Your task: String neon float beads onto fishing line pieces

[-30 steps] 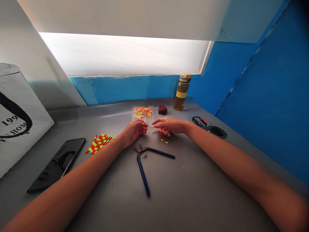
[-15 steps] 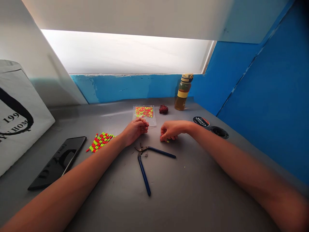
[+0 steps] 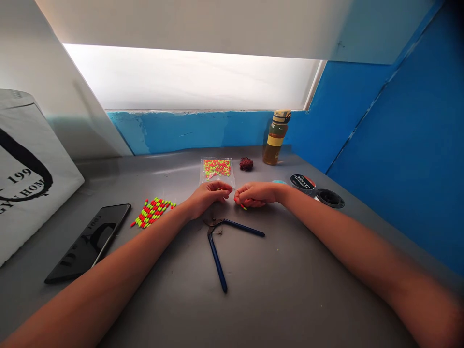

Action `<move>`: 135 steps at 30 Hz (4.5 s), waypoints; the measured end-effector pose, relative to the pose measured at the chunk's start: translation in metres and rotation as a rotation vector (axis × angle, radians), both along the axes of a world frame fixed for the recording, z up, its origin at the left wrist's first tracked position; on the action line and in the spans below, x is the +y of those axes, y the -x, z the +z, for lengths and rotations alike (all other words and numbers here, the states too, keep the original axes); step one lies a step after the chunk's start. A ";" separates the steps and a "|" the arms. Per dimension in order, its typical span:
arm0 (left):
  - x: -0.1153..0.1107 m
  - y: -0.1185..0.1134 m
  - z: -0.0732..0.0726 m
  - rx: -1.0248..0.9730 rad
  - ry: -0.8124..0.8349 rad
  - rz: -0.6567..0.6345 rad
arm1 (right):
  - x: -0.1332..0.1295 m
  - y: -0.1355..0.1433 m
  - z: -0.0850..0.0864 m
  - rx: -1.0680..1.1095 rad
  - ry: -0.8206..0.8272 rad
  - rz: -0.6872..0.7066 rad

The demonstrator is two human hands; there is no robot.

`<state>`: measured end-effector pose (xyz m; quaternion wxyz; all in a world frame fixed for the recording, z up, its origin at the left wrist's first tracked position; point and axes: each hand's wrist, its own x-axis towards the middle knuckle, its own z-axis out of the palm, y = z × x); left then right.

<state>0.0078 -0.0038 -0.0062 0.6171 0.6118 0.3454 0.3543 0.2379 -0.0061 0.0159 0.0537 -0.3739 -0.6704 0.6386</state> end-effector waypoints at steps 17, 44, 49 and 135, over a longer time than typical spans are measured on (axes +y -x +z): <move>-0.008 -0.006 0.003 0.169 -0.167 -0.163 | 0.003 -0.003 -0.002 0.014 0.037 0.003; -0.009 -0.002 0.007 0.164 -0.050 -0.077 | 0.000 -0.004 0.002 0.140 0.101 -0.029; -0.005 -0.002 0.006 0.030 0.025 -0.011 | 0.002 -0.005 0.001 0.157 0.105 -0.004; -0.010 -0.004 0.007 0.196 -0.113 -0.120 | 0.002 -0.008 0.001 0.203 0.144 0.009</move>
